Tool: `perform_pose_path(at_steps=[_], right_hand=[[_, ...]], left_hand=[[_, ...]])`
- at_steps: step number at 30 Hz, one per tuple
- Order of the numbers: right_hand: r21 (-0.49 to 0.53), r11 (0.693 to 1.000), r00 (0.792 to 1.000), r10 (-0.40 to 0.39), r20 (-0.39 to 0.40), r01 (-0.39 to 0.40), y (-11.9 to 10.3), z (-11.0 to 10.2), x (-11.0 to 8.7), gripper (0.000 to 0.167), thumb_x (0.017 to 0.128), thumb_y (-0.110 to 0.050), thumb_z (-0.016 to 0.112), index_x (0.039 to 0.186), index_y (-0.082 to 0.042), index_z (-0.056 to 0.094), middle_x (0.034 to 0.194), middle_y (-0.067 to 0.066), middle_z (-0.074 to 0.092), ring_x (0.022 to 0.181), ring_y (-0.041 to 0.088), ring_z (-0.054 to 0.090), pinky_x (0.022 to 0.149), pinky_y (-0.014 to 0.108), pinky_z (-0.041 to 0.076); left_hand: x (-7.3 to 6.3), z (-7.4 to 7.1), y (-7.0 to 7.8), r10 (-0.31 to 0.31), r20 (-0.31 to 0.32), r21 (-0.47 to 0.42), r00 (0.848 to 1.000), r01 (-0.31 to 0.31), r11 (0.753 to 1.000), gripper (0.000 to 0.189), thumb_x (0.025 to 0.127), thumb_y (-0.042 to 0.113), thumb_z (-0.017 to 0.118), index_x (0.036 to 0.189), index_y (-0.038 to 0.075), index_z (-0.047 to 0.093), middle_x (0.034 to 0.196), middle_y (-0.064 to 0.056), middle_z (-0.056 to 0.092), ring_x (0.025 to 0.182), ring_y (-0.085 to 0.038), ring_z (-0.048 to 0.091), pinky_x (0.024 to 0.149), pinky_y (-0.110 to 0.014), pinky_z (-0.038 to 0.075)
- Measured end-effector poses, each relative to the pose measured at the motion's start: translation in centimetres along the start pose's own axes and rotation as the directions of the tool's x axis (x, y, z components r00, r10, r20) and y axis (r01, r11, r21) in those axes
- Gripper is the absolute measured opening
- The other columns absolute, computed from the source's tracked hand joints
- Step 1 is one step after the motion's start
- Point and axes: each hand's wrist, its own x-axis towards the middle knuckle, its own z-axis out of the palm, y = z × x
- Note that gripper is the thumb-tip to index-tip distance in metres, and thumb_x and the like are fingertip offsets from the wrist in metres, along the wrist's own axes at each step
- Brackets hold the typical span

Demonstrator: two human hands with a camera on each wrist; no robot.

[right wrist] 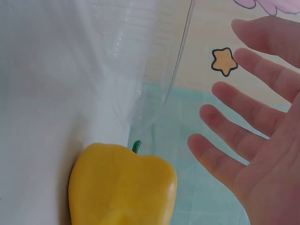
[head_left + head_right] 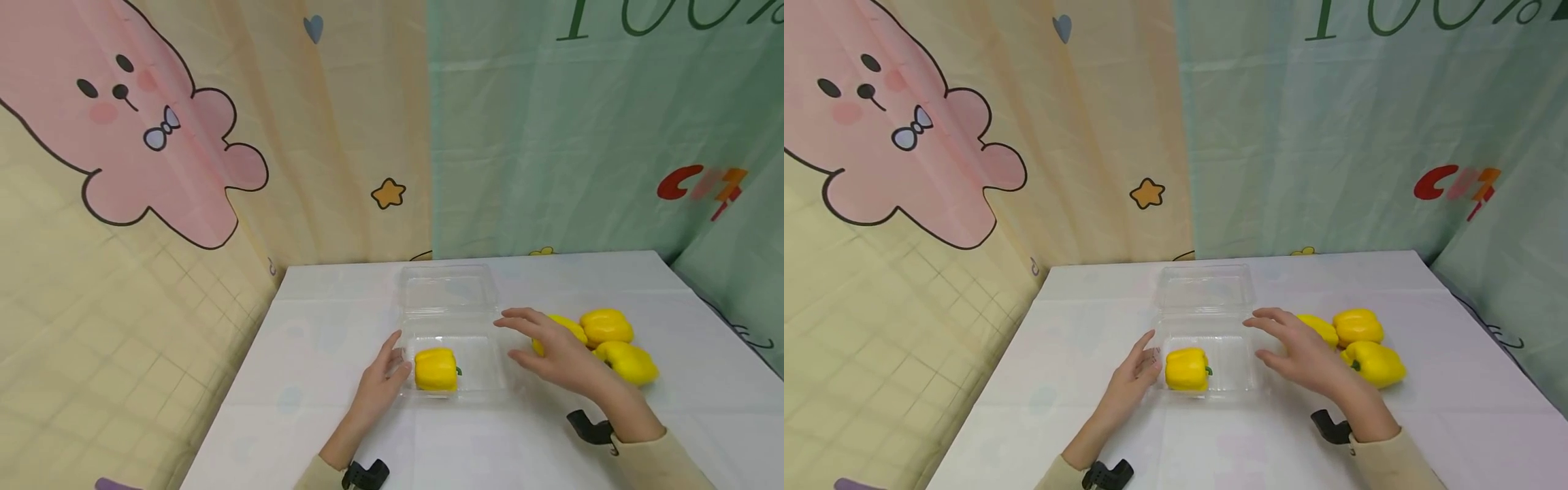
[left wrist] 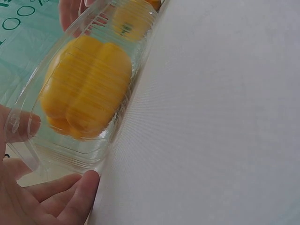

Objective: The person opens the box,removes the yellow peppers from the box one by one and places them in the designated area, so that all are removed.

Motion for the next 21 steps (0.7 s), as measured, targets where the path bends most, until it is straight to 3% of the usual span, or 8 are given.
perform_pose_path(at_steps=[9,21], right_hand=[[0.029,0.999,0.998,0.012,0.063,-0.014,-0.8,0.8,0.5,0.053,0.090,-0.019,0.078,0.138,-0.027,0.059,0.146,0.005,0.050,0.130,0.031,0.052,0.099,0.054,0.049],[0.016,1.000,0.994,-0.029,0.109,0.027,-2.3,2.4,1.8,0.052,0.091,-0.025,0.077,0.139,-0.033,0.057,0.146,0.001,0.051,0.131,0.025,0.051,0.102,0.050,0.048]], left_hand=[[0.0,0.0,-0.1,-0.017,0.001,0.017,1.000,0.017,1.000,0.061,0.102,0.035,0.058,0.157,0.038,0.032,0.143,-0.010,0.056,0.132,-0.030,0.052,0.103,-0.055,0.045],[0.1,0.0,-0.1,-0.003,-0.002,0.014,1.000,0.003,1.000,0.061,0.102,0.036,0.058,0.158,0.031,0.033,0.142,-0.012,0.057,0.132,-0.034,0.053,0.103,-0.058,0.044]])
